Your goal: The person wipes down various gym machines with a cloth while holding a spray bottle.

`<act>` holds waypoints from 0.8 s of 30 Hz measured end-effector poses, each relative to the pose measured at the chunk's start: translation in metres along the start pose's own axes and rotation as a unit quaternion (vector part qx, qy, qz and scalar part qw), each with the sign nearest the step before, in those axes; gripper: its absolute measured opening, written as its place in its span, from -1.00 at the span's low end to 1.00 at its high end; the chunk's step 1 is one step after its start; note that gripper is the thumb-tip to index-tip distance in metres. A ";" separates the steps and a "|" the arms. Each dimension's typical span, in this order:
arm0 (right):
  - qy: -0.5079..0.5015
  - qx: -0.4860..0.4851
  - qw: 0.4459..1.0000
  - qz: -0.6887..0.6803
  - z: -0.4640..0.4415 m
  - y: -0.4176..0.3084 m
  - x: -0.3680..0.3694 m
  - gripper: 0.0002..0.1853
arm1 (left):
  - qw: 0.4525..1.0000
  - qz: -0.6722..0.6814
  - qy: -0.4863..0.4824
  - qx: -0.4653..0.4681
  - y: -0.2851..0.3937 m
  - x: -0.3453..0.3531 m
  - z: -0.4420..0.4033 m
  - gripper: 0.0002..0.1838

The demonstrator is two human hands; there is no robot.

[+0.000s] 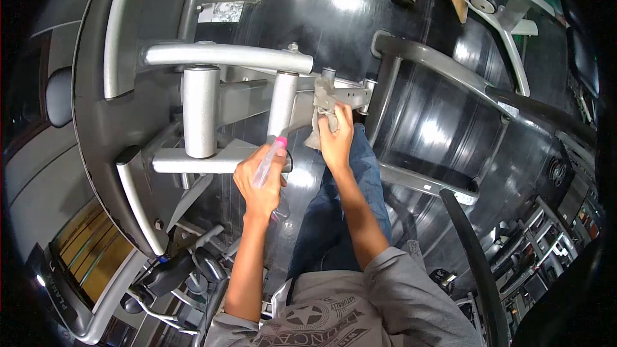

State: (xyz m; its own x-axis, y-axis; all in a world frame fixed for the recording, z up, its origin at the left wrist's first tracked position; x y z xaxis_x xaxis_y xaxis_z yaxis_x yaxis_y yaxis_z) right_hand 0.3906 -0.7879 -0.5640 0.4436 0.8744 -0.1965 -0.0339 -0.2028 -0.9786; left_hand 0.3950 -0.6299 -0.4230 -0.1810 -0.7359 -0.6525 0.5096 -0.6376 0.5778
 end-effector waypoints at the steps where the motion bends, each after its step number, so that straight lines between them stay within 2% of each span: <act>1: 0.008 0.026 1.000 0.011 0.009 0.015 0.001 -0.68 | 1.000 0.002 0.001 -0.002 0.000 0.000 0.000 -0.42; 3: 0.018 0.048 0.998 0.021 0.022 0.051 0.008 -0.64 | 1.000 0.006 0.004 0.000 0.003 0.000 0.000 -0.43; 5: 0.162 0.240 0.957 0.034 0.039 0.114 0.011 -0.55 | 1.000 -0.001 -0.002 0.000 0.006 -0.001 0.001 -0.45; 6: 0.162 0.239 0.957 0.034 0.037 0.126 0.017 -0.55 | 1.000 -0.001 -0.001 0.001 0.007 -0.001 0.001 -0.45; 8: 0.237 0.372 0.897 -0.002 0.041 0.155 0.023 -0.51 | 1.000 -0.010 -0.003 -0.005 0.006 -0.001 0.001 -0.47; 9: 0.309 0.399 0.863 -0.016 0.042 0.153 0.029 -0.58 | 1.000 -0.008 -0.003 -0.005 0.006 -0.002 0.001 -0.47; 10: 0.308 0.397 0.864 -0.015 0.044 0.149 0.030 -0.58 | 1.000 -0.012 -0.001 -0.005 0.004 -0.001 0.001 -0.46; 11: 0.308 0.470 0.806 -0.187 0.051 0.151 0.041 -0.62 | 1.000 -0.014 0.000 -0.002 0.005 -0.001 0.000 -0.46; 12: 0.295 0.524 0.717 -0.352 0.052 0.138 0.053 -0.64 | 1.000 -0.010 0.000 0.000 0.006 -0.001 0.000 -0.46; 14: 0.230 0.551 0.674 -0.434 0.059 0.110 0.064 -0.70 | 1.000 -0.026 0.006 -0.003 0.007 -0.002 0.000 -0.50; 16: 0.231 0.566 0.606 -0.508 0.069 0.075 0.068 -0.69 | 0.999 -0.033 0.013 0.011 0.003 -0.001 -0.001 -0.52; 17: 0.228 0.565 0.609 -0.508 0.068 0.052 0.061 -0.69 | 0.999 -0.041 0.021 0.023 0.001 -0.001 -0.001 -0.55; 19: 0.139 0.577 0.617 -0.517 0.065 0.001 0.049 -0.70 | 0.999 -0.045 0.023 0.021 -0.001 -0.001 -0.002 -0.57; 20: 0.134 0.573 0.622 -0.516 0.068 -0.005 0.039 -0.70 | 0.998 -0.051 0.023 0.020 -0.001 0.000 -0.002 -0.58; 22: -0.026 0.493 0.754 -0.433 0.058 -0.015 0.012 -0.72 | 0.998 -0.038 0.040 0.032 0.002 0.000 -0.001 -0.58; 24: -0.023 0.395 0.845 -0.359 0.040 -0.023 -0.009 -0.68 | 0.997 -0.021 0.059 0.045 0.005 -0.002 0.001 -0.58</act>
Point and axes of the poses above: each hand's wrist, its own z-axis away from the middle knuckle, its own x-axis out of the palm, y = z × x, the point moved 5 cm from there along -z, towards the middle knuckle, and after that the axes turned 10 degrees about -x, right-handed, at the moved point
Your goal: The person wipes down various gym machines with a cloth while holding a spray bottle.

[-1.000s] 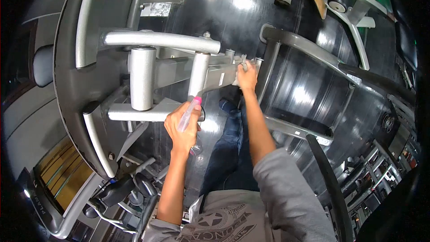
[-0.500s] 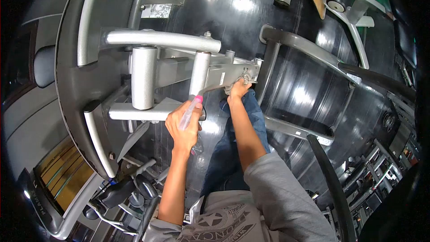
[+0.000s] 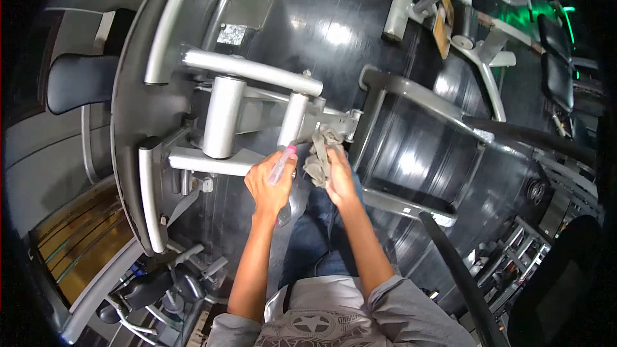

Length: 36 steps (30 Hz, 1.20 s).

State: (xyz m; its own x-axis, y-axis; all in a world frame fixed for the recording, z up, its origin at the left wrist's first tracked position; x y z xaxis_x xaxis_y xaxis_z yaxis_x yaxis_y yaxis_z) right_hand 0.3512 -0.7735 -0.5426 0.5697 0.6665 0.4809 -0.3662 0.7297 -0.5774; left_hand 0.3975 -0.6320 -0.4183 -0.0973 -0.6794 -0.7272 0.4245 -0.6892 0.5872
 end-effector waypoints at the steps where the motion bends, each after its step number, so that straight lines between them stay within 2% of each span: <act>1: 0.004 -0.031 0.998 0.059 0.004 -0.024 0.006 -0.64 | 1.000 -0.004 -0.007 -0.011 0.000 0.000 0.001 -0.59; 3: 0.008 -0.061 0.984 0.166 0.011 -0.065 0.017 -0.54 | 1.000 -0.021 -0.007 -0.016 -0.002 0.001 0.000 -0.59; 4: 0.000 -0.070 0.982 0.173 0.004 -0.070 0.014 -0.54 | 1.000 -0.009 0.001 -0.013 -0.005 0.001 -0.001 -0.59; 6: -0.025 -0.166 0.948 0.270 -0.013 -0.088 0.025 -0.54 | 0.999 -0.023 -0.018 -0.036 -0.012 0.006 -0.002 -0.59; 7: -0.057 -0.238 0.908 0.341 -0.013 -0.106 0.041 -0.55 | 1.000 -0.016 -0.001 -0.015 -0.011 0.005 -0.002 -0.60; 8: -0.065 -0.245 0.904 0.344 -0.019 -0.114 0.056 -0.55 | 1.000 -0.008 0.007 -0.013 -0.011 0.005 -0.002 -0.60; 10: -0.085 -0.436 0.726 0.524 -0.022 -0.136 0.099 -0.65 | 0.999 -0.001 -0.003 -0.034 -0.011 0.006 -0.002 -0.60; 12: -0.120 -0.457 0.710 0.523 -0.031 -0.142 0.137 -0.64 | 0.999 -0.005 0.006 -0.040 -0.012 0.005 -0.003 -0.59; 15: -0.216 -0.531 0.619 0.537 -0.035 -0.143 0.192 -0.66 | 0.999 -0.001 -0.012 -0.051 -0.011 0.006 -0.003 -0.56; 16: -0.225 -0.532 0.617 0.535 -0.035 -0.140 0.200 -0.66 | 0.998 0.002 -0.004 -0.057 -0.010 0.004 -0.003 -0.56; 18: -0.244 -0.493 0.588 0.593 -0.038 -0.130 0.211 -0.68 | 0.990 0.069 -0.058 -0.111 -0.011 0.005 -0.003 -0.47; 19: -0.243 -0.517 0.575 0.586 -0.040 -0.131 0.205 -0.66 | 0.982 0.107 -0.071 -0.137 -0.010 0.004 -0.003 -0.49; 23: -0.300 -0.514 0.544 0.591 -0.041 -0.144 0.167 -0.59 | 0.973 0.157 -0.055 -0.161 -0.002 -0.006 -0.002 -0.50; 26: -0.330 -0.486 0.503 0.634 -0.044 -0.157 0.142 -0.54 | 0.952 0.249 -0.053 -0.168 -0.001 -0.010 -0.002 -0.51; 29: -0.394 -0.423 0.411 0.705 -0.043 -0.158 0.146 -0.53 | 0.943 0.265 -0.051 -0.195 -0.003 -0.012 -0.001 -0.52; 30: -0.402 -0.424 0.405 0.704 -0.040 -0.158 0.156 -0.53 | 0.934 0.292 -0.054 -0.197 -0.006 -0.010 -0.001 -0.52; 32: -0.461 -0.449 0.320 0.696 -0.027 -0.147 0.185 -0.52 | 0.922 0.327 -0.050 -0.201 -0.011 -0.007 -0.002 -0.52; 34: -0.476 -0.460 0.288 0.692 -0.027 -0.132 0.211 -0.55 | 0.913 0.360 -0.050 -0.184 -0.012 -0.005 -0.002 -0.50; 36: -0.501 -0.520 0.128 0.679 -0.028 -0.109 0.228 -0.58 | 0.901 0.390 -0.052 -0.182 -0.017 -0.003 -0.002 -0.50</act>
Point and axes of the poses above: each hand's wrist, its own z-axis away from the middle knuckle, its own x-axis out of the palm, y = z × x, the point moved 5 cm from there along -z, towards the middle knuckle, and after that the axes turned 10 degrees about -x, right-handed, at the moved point
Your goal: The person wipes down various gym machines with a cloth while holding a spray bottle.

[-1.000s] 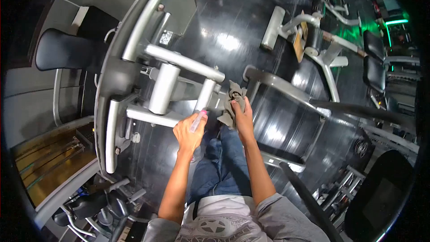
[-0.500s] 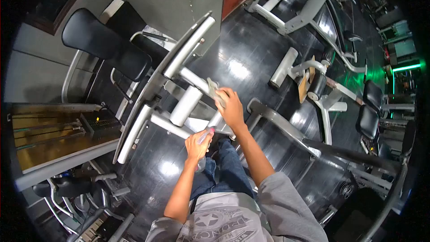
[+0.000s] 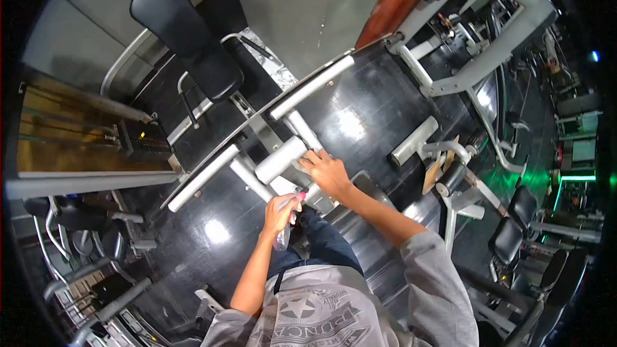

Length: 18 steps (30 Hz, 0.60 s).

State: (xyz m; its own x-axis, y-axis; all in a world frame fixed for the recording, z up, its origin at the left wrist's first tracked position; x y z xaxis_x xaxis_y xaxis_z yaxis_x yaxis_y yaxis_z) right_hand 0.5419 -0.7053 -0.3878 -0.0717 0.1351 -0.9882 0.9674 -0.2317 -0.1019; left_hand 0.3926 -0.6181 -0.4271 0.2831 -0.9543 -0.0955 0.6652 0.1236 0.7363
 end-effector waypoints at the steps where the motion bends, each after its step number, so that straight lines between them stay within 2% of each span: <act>1: -0.082 -0.027 0.995 0.054 -0.006 -0.001 0.005 -0.69 | 1.000 0.023 -0.015 0.002 -0.001 0.000 -0.001 -0.50; 4: -0.092 -0.087 0.987 0.095 -0.003 0.003 0.006 -0.79 | 0.998 0.064 -0.023 0.006 0.004 -0.001 0.002 -0.52; 5: -0.029 -0.107 0.988 0.110 0.000 0.005 0.010 -0.87 | 0.997 0.069 -0.019 0.008 0.004 -0.001 0.002 -0.52; 6: -0.028 -0.113 0.987 0.112 0.000 0.003 0.011 -0.87 | 0.996 0.091 -0.025 -0.001 0.004 0.000 0.002 -0.53; 8: -0.097 -0.097 0.977 0.163 0.003 0.000 0.022 -0.88 | 0.993 0.114 -0.029 -0.008 0.006 0.000 0.001 -0.53; 9: -0.096 -0.099 0.977 0.165 0.004 -0.005 0.024 -0.88 | 0.993 0.116 -0.021 -0.005 0.010 -0.002 0.002 -0.53; 11: -0.148 -0.029 0.974 0.167 0.004 -0.011 0.034 -0.90 | 0.993 0.118 -0.013 -0.003 0.019 -0.005 0.001 -0.53; 12: -0.148 -0.029 0.974 0.167 0.006 -0.016 0.040 -0.90 | 0.994 0.106 -0.002 0.014 0.025 -0.008 0.001 -0.53; 14: -0.250 0.026 0.950 0.187 0.014 -0.017 0.059 -0.91 | 0.995 0.093 0.009 0.030 0.032 -0.012 -0.005 -0.52; 18: -0.206 0.032 0.970 0.122 0.027 -0.009 0.044 -0.89 | 0.996 0.074 0.011 0.044 0.049 -0.018 -0.013 -0.51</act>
Point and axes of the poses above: each hand's wrist, its own z-axis away from the middle knuckle, its own x-axis out of the palm, y = z × x, the point moved 5 cm from there along -z, towards the middle knuckle, and after that the axes turned 10 degrees about -x, right-handed, at the moved point
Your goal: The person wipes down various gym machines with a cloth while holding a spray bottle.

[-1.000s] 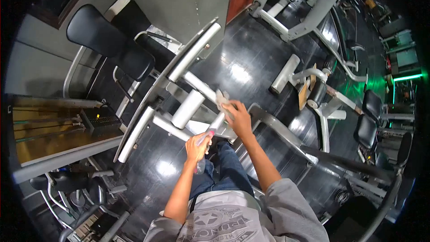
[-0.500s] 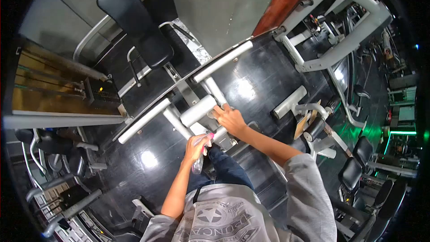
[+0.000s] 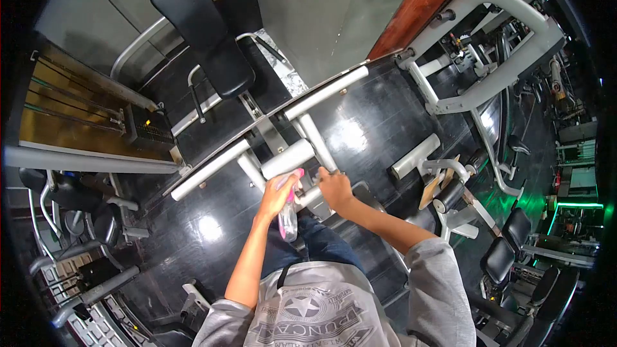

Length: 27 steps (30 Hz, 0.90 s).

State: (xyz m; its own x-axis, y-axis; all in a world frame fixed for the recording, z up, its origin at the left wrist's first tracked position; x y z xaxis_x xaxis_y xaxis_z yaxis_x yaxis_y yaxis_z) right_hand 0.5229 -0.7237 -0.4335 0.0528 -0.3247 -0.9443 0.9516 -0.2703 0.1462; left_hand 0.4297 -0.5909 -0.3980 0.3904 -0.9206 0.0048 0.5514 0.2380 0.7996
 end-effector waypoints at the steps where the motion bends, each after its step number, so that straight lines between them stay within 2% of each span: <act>1: -0.033 0.002 0.998 -0.052 0.005 0.009 -0.017 -0.88 | 0.999 0.031 0.014 0.001 0.013 0.002 0.004 -0.51; 2: -0.066 0.004 0.992 -0.103 0.012 0.017 -0.028 -0.88 | 0.998 0.061 0.027 0.001 0.022 0.002 0.004 -0.51; 4: -0.062 0.017 0.989 -0.137 0.025 0.033 -0.040 -0.85 | 0.999 0.044 0.027 -0.001 0.024 0.000 -0.007 -0.48; 6: -0.074 0.058 0.961 -0.258 0.039 0.055 -0.058 -0.83 | 0.991 -0.066 0.067 0.092 0.037 0.000 -0.016 -0.37; 7: -0.014 0.074 0.952 -0.298 0.045 0.068 -0.068 -0.73 | 0.983 -0.111 0.099 0.111 0.048 0.000 -0.013 -0.40; 8: -0.014 0.075 0.951 -0.298 0.046 0.076 -0.066 -0.73 | 0.983 -0.112 0.098 0.111 0.051 0.001 -0.016 -0.40; 10: 0.112 0.176 0.877 -0.434 0.047 0.099 -0.065 -0.63 | 0.965 -0.199 0.143 0.095 0.053 -0.002 -0.023 -0.47; 11: 0.165 0.197 0.856 -0.448 0.045 0.103 -0.065 -0.59 | 0.959 -0.211 0.143 0.126 0.057 -0.002 -0.025 -0.49; 12: 0.167 0.200 0.855 -0.449 0.040 0.101 -0.056 -0.59 | 0.958 -0.214 0.140 0.127 0.055 -0.002 -0.030 -0.49; 14: 0.277 0.157 0.828 -0.462 0.027 0.093 -0.035 -0.62 | 0.953 -0.225 0.127 0.159 0.052 0.000 -0.037 -0.52; 15: 0.254 0.148 0.848 -0.440 0.023 0.080 -0.020 -0.62 | 0.952 -0.230 0.121 0.158 0.053 0.000 -0.039 -0.52; 18: 0.281 0.197 0.823 -0.453 0.041 0.052 -0.017 -0.60 | 0.945 -0.248 0.108 0.186 0.055 -0.003 -0.043 -0.54; 20: 0.273 0.219 0.827 -0.440 0.067 0.046 -0.004 -0.59 | 0.942 -0.214 0.115 0.232 0.052 -0.005 -0.045 -0.53; 23: 0.245 0.243 0.815 -0.466 0.108 0.038 0.048 -0.60 | 0.941 -0.215 0.105 0.239 0.057 -0.004 -0.045 -0.50; 25: 0.226 0.347 0.711 -0.568 0.124 0.031 0.117 -0.64 | 0.933 -0.202 0.110 0.277 0.054 -0.006 -0.049 -0.49; 26: 0.227 0.354 0.706 -0.570 0.122 0.027 0.123 -0.64 | 0.933 -0.208 0.103 0.276 0.051 -0.006 -0.050 -0.49; 27: 0.236 0.387 0.580 -0.677 0.117 0.022 0.133 -0.66 | 0.909 -0.247 0.128 0.310 0.050 -0.006 -0.049 -0.49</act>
State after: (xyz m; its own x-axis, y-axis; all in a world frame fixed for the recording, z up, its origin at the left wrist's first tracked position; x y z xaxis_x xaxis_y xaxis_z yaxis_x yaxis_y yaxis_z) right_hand 0.5152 -0.8792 -0.5217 -0.3332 0.8947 -0.2975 -0.1922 -0.3733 -0.9076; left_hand 0.4912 -0.5580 -0.3876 0.4109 -0.7470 -0.5226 0.2162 -0.4771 0.8519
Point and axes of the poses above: each hand's wrist, its own z-axis away from the middle knuckle, its own x-axis out of the palm, y = z × x, the point moved 5 cm from there along -z, towards the middle knuckle, and after that the axes turned 10 degrees about -x, right-handed, at the moved point
